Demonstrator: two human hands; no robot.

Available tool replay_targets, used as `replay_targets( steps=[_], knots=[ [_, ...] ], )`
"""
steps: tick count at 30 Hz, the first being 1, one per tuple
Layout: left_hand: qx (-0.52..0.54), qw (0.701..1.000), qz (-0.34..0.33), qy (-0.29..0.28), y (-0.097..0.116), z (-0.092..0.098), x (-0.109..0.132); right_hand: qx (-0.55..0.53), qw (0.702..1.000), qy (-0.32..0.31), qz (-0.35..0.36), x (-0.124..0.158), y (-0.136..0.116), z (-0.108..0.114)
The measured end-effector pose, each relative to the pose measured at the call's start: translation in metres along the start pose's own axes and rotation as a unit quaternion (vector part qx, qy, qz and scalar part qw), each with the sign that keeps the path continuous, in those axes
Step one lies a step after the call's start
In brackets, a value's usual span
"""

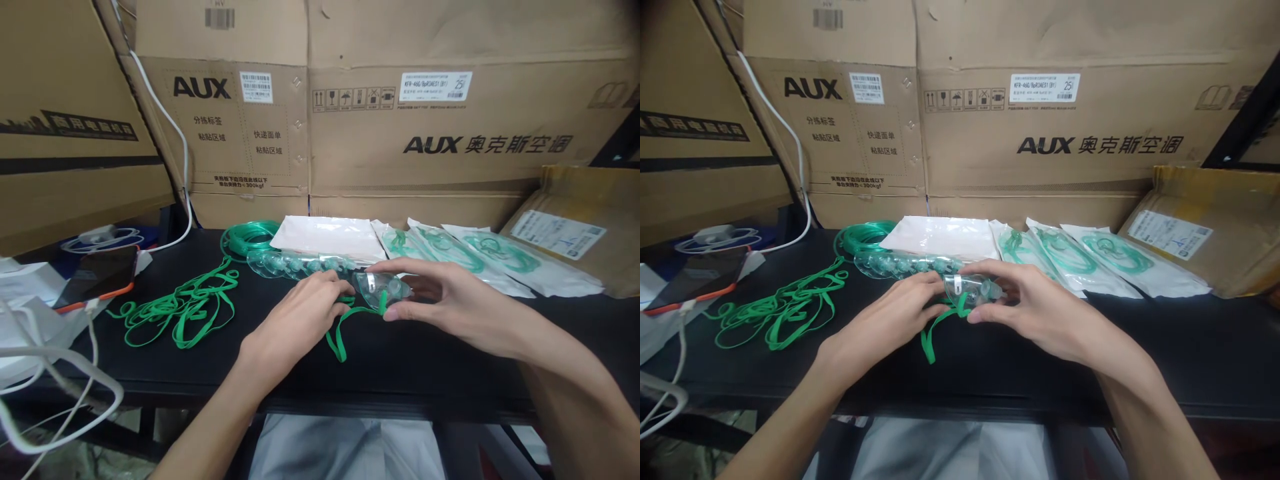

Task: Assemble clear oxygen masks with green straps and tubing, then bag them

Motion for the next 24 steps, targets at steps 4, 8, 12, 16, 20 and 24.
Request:
replay_targets(
  steps=[4, 8, 12, 16, 20, 24],
  knots=[
    [0.003, 1.0, 0.016, -0.009, -0.005, -0.001, -0.003, -0.013, 1.0, 0.01, 0.001, 0.001, 0.0, 0.005],
    [0.035, 0.998, 0.014, 0.041, 0.004, 0.016, -0.003, -0.052, 0.998, 0.034, 0.015, 0.001, -0.001, 0.01],
    [0.136, 0.986, 0.017, 0.092, 0.015, 0.037, -0.001, -0.05, 0.995, 0.078, 0.032, 0.001, 0.0, 0.018],
    [0.256, 0.962, 0.021, 0.092, 0.02, 0.047, -0.001, -0.099, 0.989, 0.101, 0.034, 0.001, 0.002, 0.021],
    [0.284, 0.954, 0.009, 0.093, 0.022, 0.049, 0.0, -0.148, 0.981, 0.118, 0.035, 0.001, 0.001, 0.021],
    [0.287, 0.953, 0.019, 0.098, 0.021, 0.048, 0.0, -0.139, 0.981, 0.127, 0.036, 0.001, -0.001, 0.023]
  ],
)
Point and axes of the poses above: each hand's wrist, its own x-axis away from the middle knuckle, its own z-axis out of the back of the hand, y = z × x, the point moved 5 cm from there along -x, towards the middle knuckle, and after that the axes turned 11 degrees about z, right-handed, at the moved point
